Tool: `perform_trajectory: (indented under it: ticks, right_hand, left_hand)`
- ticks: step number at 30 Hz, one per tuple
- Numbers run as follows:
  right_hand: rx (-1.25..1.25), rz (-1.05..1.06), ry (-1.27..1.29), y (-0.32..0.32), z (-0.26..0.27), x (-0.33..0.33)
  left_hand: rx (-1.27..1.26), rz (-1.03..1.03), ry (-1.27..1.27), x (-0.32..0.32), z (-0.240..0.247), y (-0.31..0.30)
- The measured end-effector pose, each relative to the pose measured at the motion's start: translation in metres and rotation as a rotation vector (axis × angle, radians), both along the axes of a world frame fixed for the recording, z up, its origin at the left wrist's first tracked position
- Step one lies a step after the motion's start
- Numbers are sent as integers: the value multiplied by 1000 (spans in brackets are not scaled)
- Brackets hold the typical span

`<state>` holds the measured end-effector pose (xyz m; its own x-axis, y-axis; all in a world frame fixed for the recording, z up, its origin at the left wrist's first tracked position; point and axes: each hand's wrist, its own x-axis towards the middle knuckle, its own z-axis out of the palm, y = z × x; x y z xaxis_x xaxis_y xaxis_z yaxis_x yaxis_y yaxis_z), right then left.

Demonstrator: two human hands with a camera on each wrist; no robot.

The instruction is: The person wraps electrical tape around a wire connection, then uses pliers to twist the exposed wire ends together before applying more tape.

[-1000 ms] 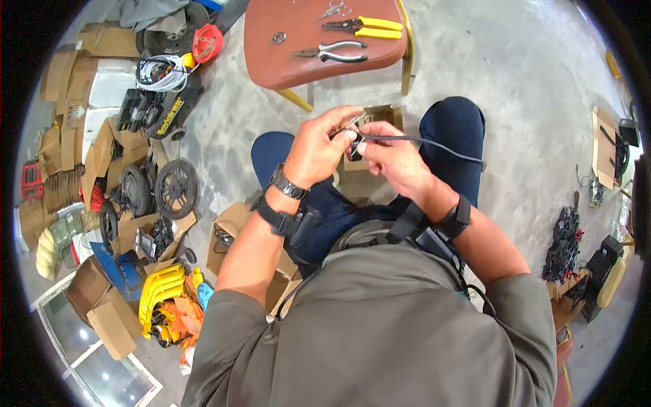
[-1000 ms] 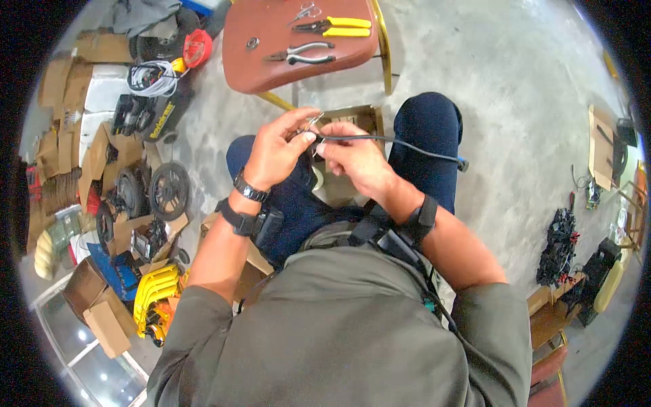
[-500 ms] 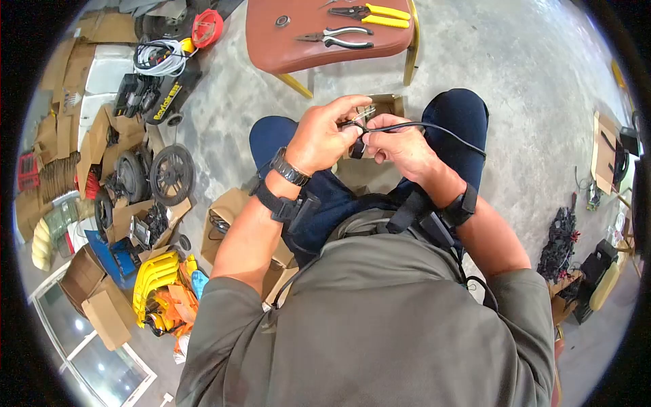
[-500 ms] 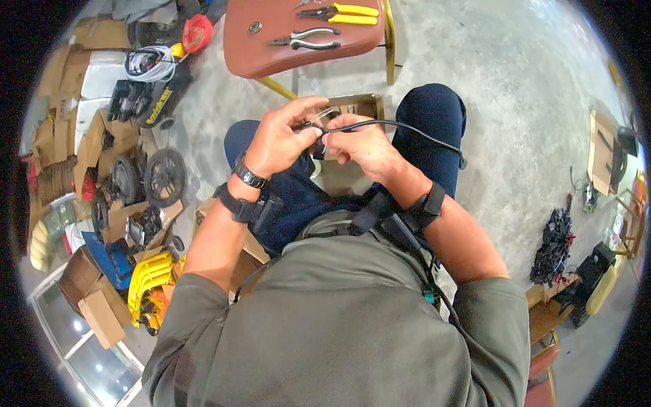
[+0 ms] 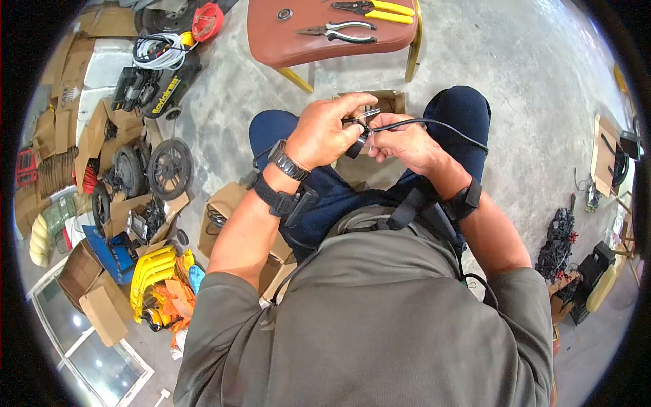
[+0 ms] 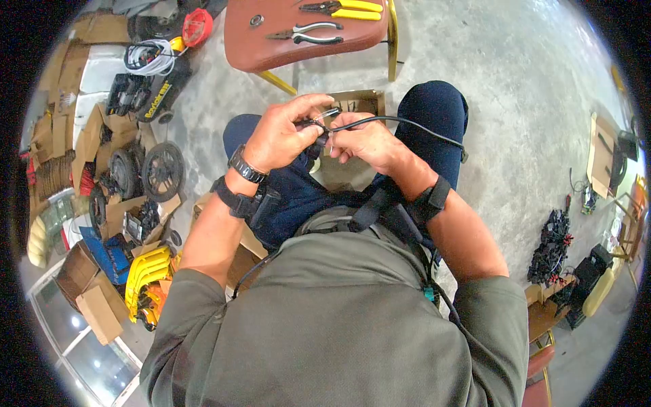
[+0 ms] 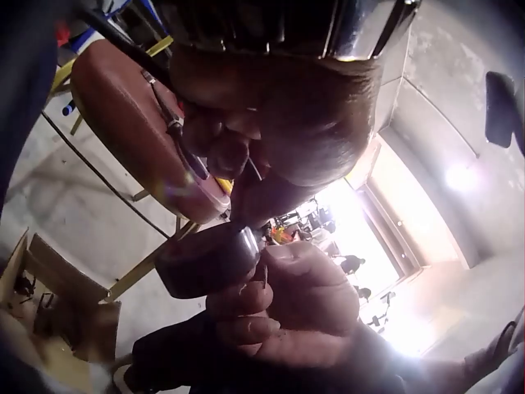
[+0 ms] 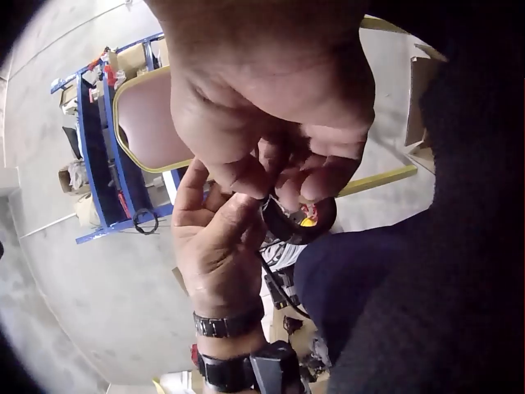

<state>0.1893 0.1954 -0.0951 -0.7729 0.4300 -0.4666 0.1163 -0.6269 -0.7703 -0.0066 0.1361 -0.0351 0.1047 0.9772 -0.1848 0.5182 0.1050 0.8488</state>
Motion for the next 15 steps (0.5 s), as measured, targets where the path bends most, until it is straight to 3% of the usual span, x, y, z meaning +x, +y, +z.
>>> perform_trajectory:
  ticks: [8,15]
  right_hand:
    - [405,87,-71,6,-5,6]
    - [459,5,-20,-1,-17,5]
  left_hand:
    - [-100,20,-225,-3,-9,2]
    - [-339,111,-446,-10,-9,5]
